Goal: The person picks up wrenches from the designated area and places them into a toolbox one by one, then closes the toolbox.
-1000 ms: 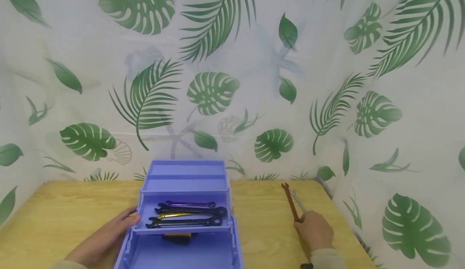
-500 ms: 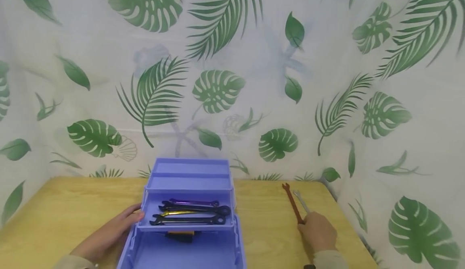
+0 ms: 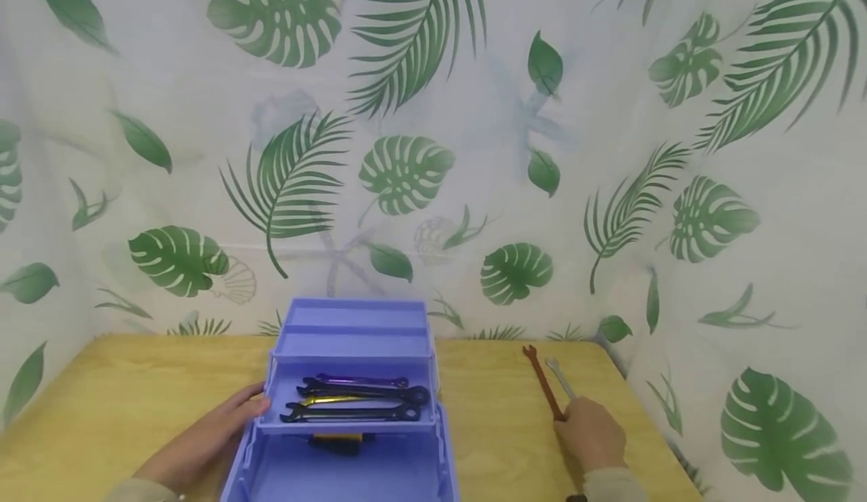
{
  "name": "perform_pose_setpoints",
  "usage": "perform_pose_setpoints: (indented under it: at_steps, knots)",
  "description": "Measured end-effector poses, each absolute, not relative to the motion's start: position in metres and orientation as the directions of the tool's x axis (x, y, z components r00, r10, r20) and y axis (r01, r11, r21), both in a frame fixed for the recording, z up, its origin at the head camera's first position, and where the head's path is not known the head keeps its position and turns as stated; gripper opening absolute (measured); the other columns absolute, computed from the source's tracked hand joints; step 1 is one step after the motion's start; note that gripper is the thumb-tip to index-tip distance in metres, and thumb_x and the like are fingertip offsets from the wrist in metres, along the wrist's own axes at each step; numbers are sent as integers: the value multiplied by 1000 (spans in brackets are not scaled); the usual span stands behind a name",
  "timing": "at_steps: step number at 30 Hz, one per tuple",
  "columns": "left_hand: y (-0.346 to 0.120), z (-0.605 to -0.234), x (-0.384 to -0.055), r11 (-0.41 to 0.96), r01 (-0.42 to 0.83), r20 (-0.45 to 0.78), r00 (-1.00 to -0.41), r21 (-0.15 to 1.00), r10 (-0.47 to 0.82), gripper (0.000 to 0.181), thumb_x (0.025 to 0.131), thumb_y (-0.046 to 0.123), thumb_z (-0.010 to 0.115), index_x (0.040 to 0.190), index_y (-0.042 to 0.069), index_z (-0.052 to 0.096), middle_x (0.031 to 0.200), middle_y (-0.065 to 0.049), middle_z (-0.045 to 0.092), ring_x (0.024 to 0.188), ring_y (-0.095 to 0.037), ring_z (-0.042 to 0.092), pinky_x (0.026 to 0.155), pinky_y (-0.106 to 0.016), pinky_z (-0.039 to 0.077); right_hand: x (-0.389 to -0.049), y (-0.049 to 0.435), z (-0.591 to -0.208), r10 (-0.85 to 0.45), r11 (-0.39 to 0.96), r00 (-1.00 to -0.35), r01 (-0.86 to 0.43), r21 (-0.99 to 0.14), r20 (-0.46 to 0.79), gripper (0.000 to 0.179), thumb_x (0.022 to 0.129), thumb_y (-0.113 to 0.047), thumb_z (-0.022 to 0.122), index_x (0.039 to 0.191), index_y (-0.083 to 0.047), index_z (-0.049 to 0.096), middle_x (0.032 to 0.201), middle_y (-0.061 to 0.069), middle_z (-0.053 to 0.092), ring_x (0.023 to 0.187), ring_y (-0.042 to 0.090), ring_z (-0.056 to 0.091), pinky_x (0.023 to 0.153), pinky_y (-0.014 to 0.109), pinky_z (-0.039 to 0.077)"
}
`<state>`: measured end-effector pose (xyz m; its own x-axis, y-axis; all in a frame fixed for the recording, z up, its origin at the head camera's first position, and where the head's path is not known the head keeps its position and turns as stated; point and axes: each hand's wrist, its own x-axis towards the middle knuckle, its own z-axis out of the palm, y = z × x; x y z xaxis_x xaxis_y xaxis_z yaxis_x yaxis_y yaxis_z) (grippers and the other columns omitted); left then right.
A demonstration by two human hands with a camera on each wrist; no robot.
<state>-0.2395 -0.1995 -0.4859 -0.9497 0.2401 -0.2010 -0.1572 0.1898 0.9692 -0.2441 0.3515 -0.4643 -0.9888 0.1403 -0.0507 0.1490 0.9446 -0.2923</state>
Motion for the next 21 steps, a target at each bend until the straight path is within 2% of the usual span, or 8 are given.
perform_pose_setpoints:
  at_steps: [4, 7, 11, 16, 18, 21]
  knots:
    - [-201, -487, -242, 167, -145, -186, -945, 975, 268, 77, 104, 45, 55, 160, 1, 26, 140, -27, 59, 118, -35, 64, 100, -52, 53, -242, 348, -466, 132, 945, -990, 142, -295, -53, 15, 90, -20, 73, 93, -7, 79, 95, 16, 75, 79, 26, 67, 65, 53, 56]
    - [-201, -486, -245, 178, -143, -189, -942, 974, 278, 79, 104, 47, 54, 160, -1, 25, 139, -26, 61, 118, -35, 65, 101, -53, 52, -241, 343, -466, 139, 943, -988, 151, -298, -60, 14, 90, -19, 73, 92, -6, 79, 93, 14, 75, 78, 25, 67, 63, 51, 56]
    - [-200, -485, -248, 199, -143, -194, -945, 969, 265, 80, 103, 49, 55, 159, -1, 27, 138, -25, 62, 118, -36, 64, 103, -57, 50, -242, 337, -465, 156, 938, -986, 167, -305, -61, 15, 89, -20, 72, 84, -7, 77, 83, 8, 72, 72, 22, 61, 59, 43, 52]
    - [-202, -485, -252, 210, -150, -202, -946, 966, 252, 80, 103, 50, 55, 159, 1, 28, 136, -24, 63, 117, -36, 65, 103, -57, 50, -246, 335, -465, 156, 938, -987, 163, -307, -46, 24, 90, -28, 74, 85, -5, 76, 85, 10, 73, 71, 21, 60, 60, 42, 53]
    - [-203, -485, -253, 211, -156, -208, -945, 965, 252, 80, 103, 51, 55, 159, 1, 28, 137, -24, 63, 117, -37, 65, 103, -59, 50, -248, 335, -465, 155, 939, -987, 160, -305, -41, 25, 90, -28, 76, 89, -3, 77, 88, 12, 74, 72, 21, 61, 62, 43, 54]
    - [-204, -484, -256, 210, -164, -215, -945, 964, 245, 81, 102, 53, 56, 159, 1, 28, 138, -24, 62, 119, -38, 64, 104, -61, 48, -250, 333, -464, 150, 939, -988, 154, -308, -37, 21, 91, -23, 76, 86, -3, 75, 83, 9, 72, 70, 20, 59, 61, 39, 52]
